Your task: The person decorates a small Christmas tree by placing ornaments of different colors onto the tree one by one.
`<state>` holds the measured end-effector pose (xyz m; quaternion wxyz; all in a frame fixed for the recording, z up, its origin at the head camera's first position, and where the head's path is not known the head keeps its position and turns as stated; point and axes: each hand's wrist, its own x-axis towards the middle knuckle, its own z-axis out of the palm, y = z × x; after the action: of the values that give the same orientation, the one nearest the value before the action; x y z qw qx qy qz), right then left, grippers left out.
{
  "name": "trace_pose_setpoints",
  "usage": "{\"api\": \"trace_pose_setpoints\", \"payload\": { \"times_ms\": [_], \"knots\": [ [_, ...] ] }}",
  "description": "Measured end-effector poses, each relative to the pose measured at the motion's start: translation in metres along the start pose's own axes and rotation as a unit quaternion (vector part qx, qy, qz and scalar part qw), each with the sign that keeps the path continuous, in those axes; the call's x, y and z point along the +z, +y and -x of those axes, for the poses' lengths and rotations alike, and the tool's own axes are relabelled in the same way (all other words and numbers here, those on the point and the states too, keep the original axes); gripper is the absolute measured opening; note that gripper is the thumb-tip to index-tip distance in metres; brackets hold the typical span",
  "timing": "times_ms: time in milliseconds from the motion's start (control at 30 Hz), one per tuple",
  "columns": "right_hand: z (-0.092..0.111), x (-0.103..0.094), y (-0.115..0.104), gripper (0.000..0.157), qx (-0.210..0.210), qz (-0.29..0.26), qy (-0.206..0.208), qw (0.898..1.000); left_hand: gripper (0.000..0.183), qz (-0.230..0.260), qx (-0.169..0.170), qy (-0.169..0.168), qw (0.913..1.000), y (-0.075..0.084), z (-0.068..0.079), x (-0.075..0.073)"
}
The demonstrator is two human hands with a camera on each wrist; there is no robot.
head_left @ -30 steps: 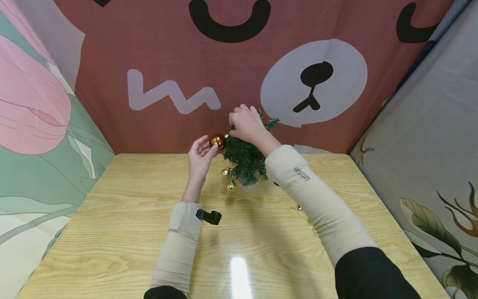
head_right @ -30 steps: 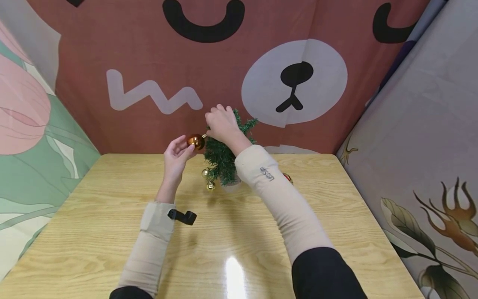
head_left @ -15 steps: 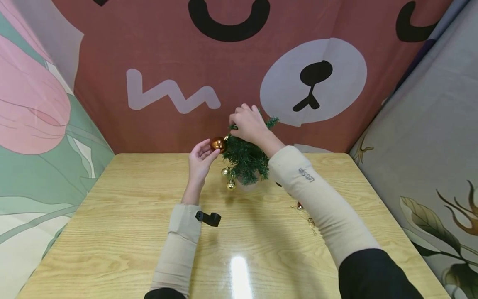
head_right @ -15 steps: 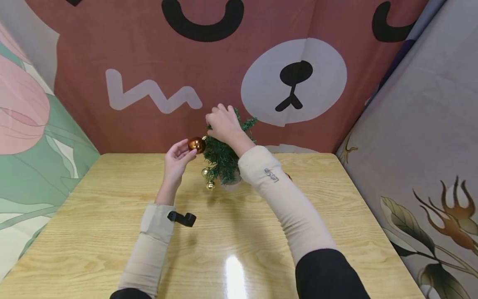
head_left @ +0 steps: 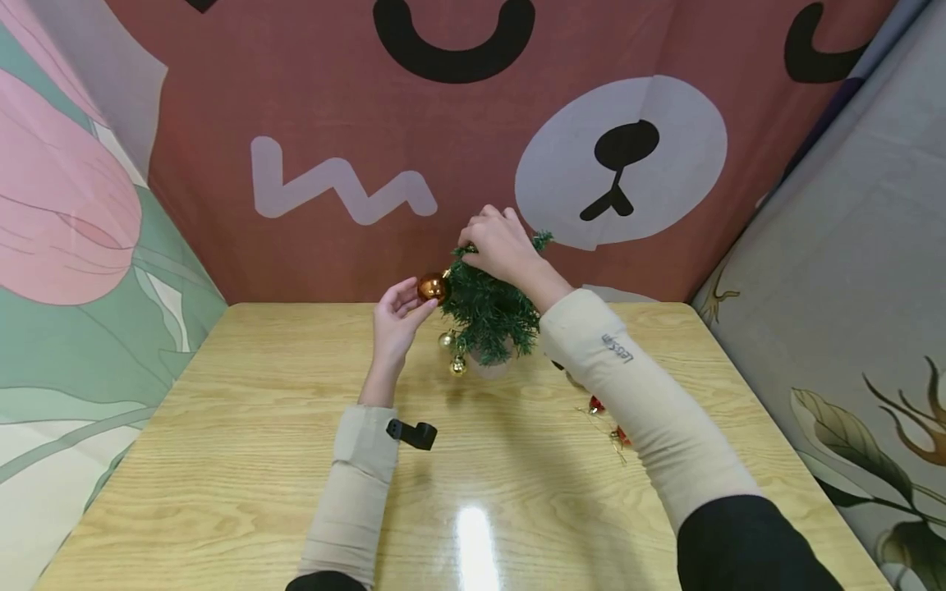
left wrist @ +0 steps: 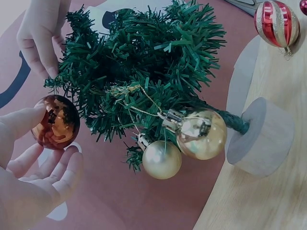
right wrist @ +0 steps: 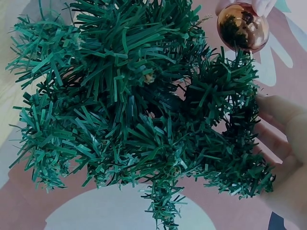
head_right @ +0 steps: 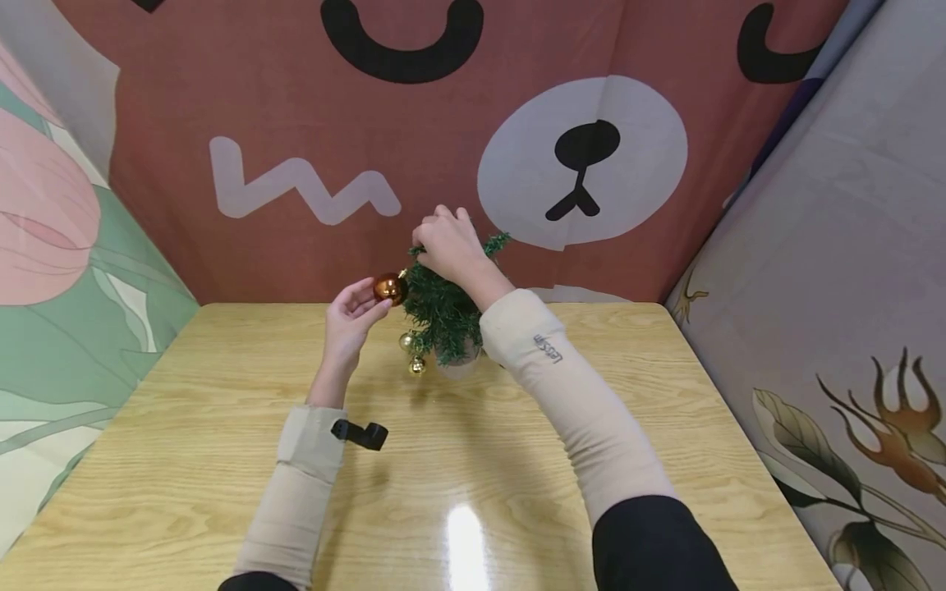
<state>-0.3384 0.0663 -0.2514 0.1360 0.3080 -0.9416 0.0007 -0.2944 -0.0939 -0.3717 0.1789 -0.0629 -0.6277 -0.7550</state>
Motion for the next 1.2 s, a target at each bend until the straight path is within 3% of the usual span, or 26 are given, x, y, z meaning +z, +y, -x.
{"api": "trace_pose_setpoints", "payload": {
  "times_ms": [400,767,1200],
  "knots": [
    [0.004,0.0,0.003,0.021,-0.011,-0.011,0.016,1.0,0.039,0.027,0.01,-0.011,0.9995,-0.001,0.001,0.0],
    [0.01,-0.001,0.004,0.017,-0.033,-0.028,0.056,0.998,0.025,0.035,0.033,0.002,0.9988,-0.001,0.001,0.0],
    [0.021,0.001,0.008,0.018,-0.042,-0.056,0.103,0.992,0.021,-0.026,0.052,0.015,0.9982,0.008,0.009,0.001]
  ]
}}
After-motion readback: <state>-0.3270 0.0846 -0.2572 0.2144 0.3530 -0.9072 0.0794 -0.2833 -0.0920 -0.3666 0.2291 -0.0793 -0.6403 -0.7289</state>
